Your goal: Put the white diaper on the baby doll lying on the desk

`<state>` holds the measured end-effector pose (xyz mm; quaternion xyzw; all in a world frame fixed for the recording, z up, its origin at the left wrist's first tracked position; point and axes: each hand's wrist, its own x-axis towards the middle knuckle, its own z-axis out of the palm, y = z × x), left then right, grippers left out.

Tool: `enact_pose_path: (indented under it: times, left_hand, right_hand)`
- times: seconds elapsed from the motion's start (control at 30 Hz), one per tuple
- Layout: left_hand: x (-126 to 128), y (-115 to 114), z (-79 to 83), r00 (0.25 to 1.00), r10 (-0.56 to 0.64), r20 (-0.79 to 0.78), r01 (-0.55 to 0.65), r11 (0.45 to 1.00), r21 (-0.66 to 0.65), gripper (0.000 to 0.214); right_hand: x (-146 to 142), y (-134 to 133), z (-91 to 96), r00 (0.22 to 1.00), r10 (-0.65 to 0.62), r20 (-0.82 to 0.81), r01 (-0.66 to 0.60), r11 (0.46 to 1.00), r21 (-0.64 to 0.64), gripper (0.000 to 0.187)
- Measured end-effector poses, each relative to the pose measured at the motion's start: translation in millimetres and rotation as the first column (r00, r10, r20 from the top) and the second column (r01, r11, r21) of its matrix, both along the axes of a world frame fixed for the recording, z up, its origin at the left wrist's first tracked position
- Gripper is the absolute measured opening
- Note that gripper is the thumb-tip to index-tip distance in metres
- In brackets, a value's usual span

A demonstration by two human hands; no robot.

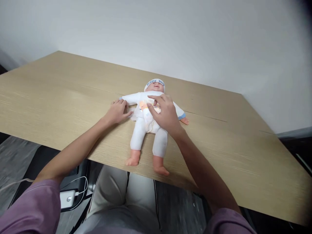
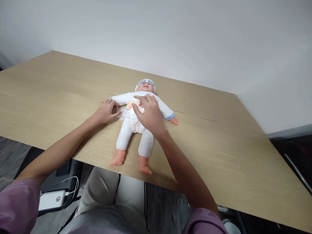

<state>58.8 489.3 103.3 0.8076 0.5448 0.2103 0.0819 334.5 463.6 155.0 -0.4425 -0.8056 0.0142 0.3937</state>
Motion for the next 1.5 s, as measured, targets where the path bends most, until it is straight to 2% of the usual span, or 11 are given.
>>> enact_pose_path:
  times: [0.13,0.27,0.37,0.47,0.6,0.87,1.03,1.2,1.3,1.4,1.5]
  left_hand:
    - [-1,-5,-1.2,0.991,0.083,-0.107,-0.09,0.994,-0.061,0.041]
    - [-7,0,0.7,0.997,0.027,-0.07,-0.044,0.966,-0.254,0.038]
    - [-12,6,8.2,0.999,-0.006,0.042,0.023,0.905,-0.424,0.043]
    - [-17,12,18.8,0.96,0.026,0.279,0.119,0.863,-0.491,0.048]
    - [-9,19,34.3,0.82,0.118,0.56,0.212,0.846,-0.489,0.045]
    - [48,31,47.1,0.759,0.151,0.633,0.234,0.845,-0.481,0.043]
    - [64,35,40.8,0.733,0.102,0.673,0.307,0.833,-0.461,0.043]
    - [71,38,33.0,0.591,0.054,0.805,0.421,0.831,-0.365,0.052]
    - [69,40,21.6,0.517,0.081,0.852,0.366,0.879,-0.306,0.04]
    - [65,39,5.4,0.552,0.015,0.834,0.277,0.94,-0.201,0.038]
    - [62,37,-8.7,0.575,-0.062,0.816,0.297,0.945,-0.137,0.048]
  right_hand:
    - [-17,21,-7.1,0.986,0.046,0.163,-0.028,0.994,-0.109,0.044]
    - [-21,31,-23.5,0.971,-0.014,0.239,0.036,0.996,-0.087,0.049]
    - [-24,28,-22.7,0.942,-0.078,0.327,0.123,0.985,-0.119,0.064]
    - [-32,20,-13.1,0.891,-0.129,0.435,0.225,0.958,-0.177,0.079]
    - [-42,11,-3.9,0.876,-0.156,0.456,0.278,0.936,-0.215,0.087]
    - [-29,16,7.3,0.963,-0.022,0.27,0.127,0.918,-0.376,0.092]
    - [-15,22,15.3,0.996,0.087,-0.009,-0.078,0.844,-0.531,0.093]
    - [-8,27,7.2,0.993,0.018,-0.121,-0.076,0.863,-0.499,0.064]
    - [-4,28,4.3,0.98,0.041,-0.196,-0.136,0.856,-0.499,0.056]
    - [-2,27,5.1,0.976,0.032,-0.214,-0.137,0.857,-0.498,0.056]
    - [-4,25,5.0,0.981,0.008,-0.196,-0.104,0.87,-0.481,0.054]
